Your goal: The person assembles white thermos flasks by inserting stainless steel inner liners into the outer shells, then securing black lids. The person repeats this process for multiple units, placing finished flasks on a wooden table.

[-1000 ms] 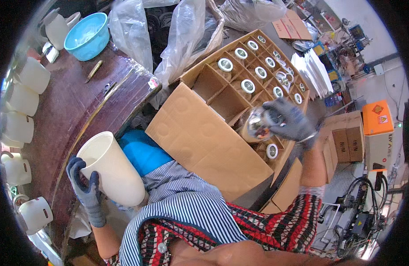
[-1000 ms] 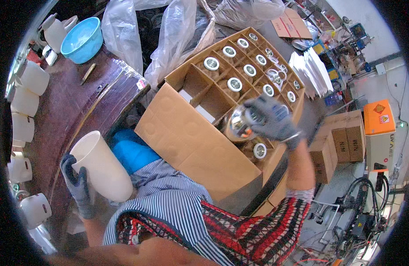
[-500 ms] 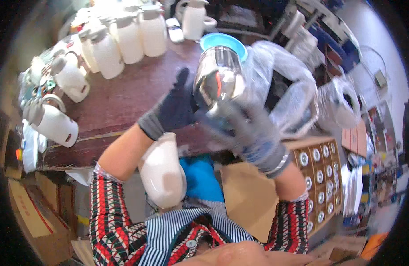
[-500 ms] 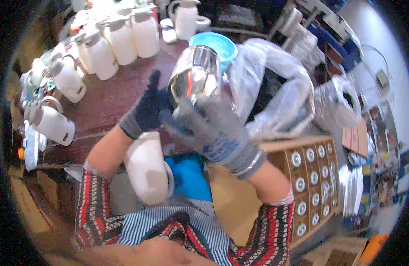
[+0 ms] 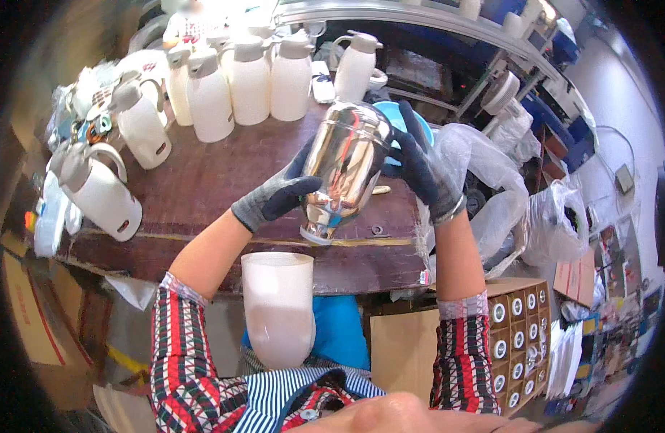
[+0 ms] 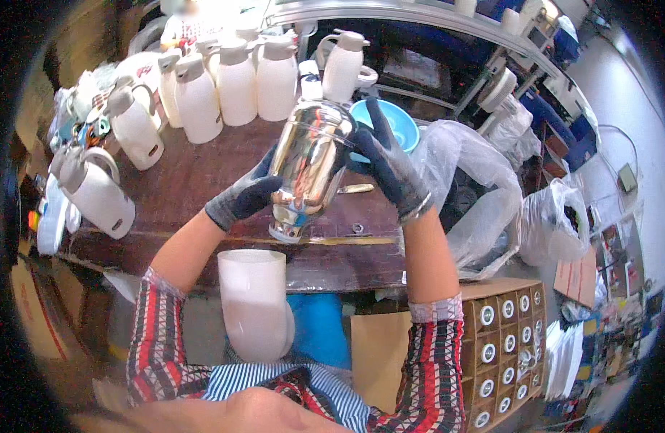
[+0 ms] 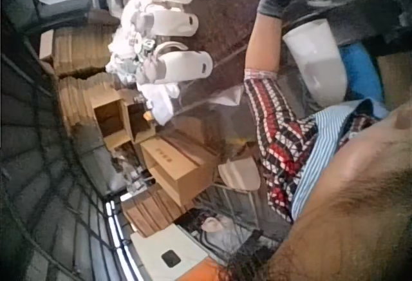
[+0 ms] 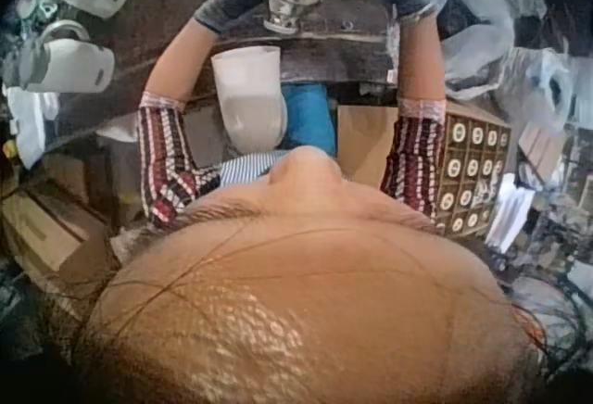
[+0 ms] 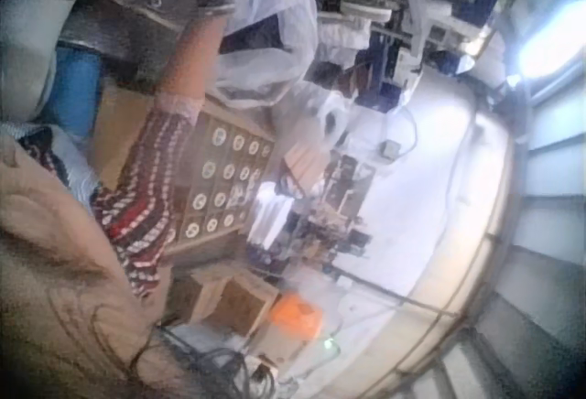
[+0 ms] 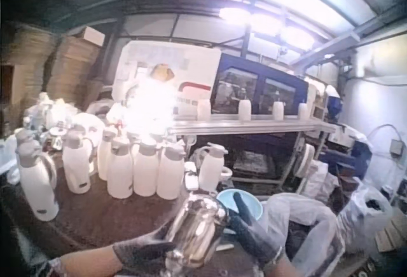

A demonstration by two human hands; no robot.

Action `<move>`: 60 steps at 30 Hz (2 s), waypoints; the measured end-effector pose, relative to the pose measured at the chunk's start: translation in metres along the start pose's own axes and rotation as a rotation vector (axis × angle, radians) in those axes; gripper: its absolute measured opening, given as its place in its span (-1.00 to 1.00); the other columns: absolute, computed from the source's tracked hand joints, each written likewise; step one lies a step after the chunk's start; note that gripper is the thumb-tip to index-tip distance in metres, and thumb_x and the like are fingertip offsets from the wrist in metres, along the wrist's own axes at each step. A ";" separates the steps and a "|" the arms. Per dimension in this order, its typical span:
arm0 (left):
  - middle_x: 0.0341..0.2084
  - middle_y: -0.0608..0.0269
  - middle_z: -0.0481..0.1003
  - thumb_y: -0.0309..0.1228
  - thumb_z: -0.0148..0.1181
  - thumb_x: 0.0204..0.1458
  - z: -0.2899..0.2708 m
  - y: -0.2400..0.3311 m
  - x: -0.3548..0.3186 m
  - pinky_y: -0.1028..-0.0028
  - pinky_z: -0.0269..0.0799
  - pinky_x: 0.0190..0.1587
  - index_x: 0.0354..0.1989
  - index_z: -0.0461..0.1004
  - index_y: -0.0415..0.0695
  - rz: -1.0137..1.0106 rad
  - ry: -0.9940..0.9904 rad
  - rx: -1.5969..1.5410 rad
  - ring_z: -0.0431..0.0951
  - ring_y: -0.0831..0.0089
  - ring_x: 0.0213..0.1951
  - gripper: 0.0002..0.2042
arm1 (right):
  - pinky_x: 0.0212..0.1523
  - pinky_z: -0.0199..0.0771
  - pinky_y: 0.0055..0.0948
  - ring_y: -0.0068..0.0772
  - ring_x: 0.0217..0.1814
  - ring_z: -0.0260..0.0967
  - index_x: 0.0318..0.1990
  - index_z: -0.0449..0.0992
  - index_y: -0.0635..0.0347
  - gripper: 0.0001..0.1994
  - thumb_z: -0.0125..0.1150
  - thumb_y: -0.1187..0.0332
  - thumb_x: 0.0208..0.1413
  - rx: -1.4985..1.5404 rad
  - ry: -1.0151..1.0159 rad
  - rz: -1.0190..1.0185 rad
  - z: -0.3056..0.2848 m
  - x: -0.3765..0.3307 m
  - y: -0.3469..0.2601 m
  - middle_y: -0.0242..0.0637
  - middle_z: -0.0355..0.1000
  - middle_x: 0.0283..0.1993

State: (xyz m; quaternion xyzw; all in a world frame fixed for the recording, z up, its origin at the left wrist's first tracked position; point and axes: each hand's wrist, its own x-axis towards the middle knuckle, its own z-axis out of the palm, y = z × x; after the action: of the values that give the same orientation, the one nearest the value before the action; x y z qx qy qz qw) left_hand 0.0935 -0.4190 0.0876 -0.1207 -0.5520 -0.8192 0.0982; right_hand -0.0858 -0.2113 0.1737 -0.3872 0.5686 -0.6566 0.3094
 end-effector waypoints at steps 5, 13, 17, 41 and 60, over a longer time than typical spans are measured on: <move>0.56 0.16 -0.06 0.00 0.48 0.01 -0.005 0.015 -0.009 0.31 -0.22 0.55 0.61 -0.24 -0.10 0.055 0.061 0.289 -0.07 0.33 0.54 0.14 | -0.07 0.53 -0.48 -0.50 0.04 0.41 0.46 0.26 0.08 -0.26 0.34 -0.02 0.22 -0.414 -0.126 0.051 0.029 0.047 -0.017 -0.29 0.45 0.16; 0.40 -0.01 0.23 0.05 0.04 0.34 -0.044 -0.053 -0.174 0.18 0.25 0.40 0.36 0.28 -0.16 -0.200 0.497 0.123 0.37 0.21 0.32 -0.39 | 0.02 0.61 -0.41 -0.37 0.16 0.47 0.40 0.28 0.23 -0.16 0.40 -0.14 0.12 -0.318 -0.055 0.154 0.057 0.037 0.038 -0.17 0.44 0.22; 0.28 -0.03 0.33 -0.11 0.06 0.36 0.020 -0.080 -0.218 0.27 0.22 0.36 0.07 0.42 -0.20 -0.005 0.576 0.213 0.37 0.25 0.27 -0.63 | 0.05 0.62 -0.35 -0.33 0.22 0.44 0.46 0.18 0.24 -0.07 0.48 -0.09 0.07 -0.367 -0.115 0.255 0.081 0.009 0.037 -0.12 0.38 0.29; 0.28 -0.10 0.39 -0.02 0.08 0.31 0.140 -0.203 -0.267 0.11 0.29 0.32 0.32 0.37 -0.18 -0.070 0.170 1.050 0.39 0.02 0.29 -0.44 | 0.33 0.37 -0.29 -0.28 0.37 0.30 0.42 0.21 0.25 -0.33 0.33 0.20 0.25 -0.539 -0.029 0.591 0.047 -0.232 0.066 -0.09 0.32 0.38; 0.45 0.01 0.12 -0.20 -0.14 0.42 0.099 -0.219 -0.289 0.14 0.05 0.47 0.45 0.23 0.13 -0.273 -0.013 0.749 0.13 -0.01 0.43 -0.56 | -0.10 0.57 -0.43 -0.44 0.11 0.44 0.49 0.20 0.05 -0.12 0.42 -0.13 0.10 -0.376 -0.304 0.856 0.000 -0.276 0.082 -0.26 0.43 0.31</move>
State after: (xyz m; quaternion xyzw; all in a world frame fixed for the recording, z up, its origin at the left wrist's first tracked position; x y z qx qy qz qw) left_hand 0.3130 -0.2377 -0.1583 -0.0073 -0.8242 -0.5658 0.0221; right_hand 0.0517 0.0090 0.0496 -0.2595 0.7338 -0.2924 0.5556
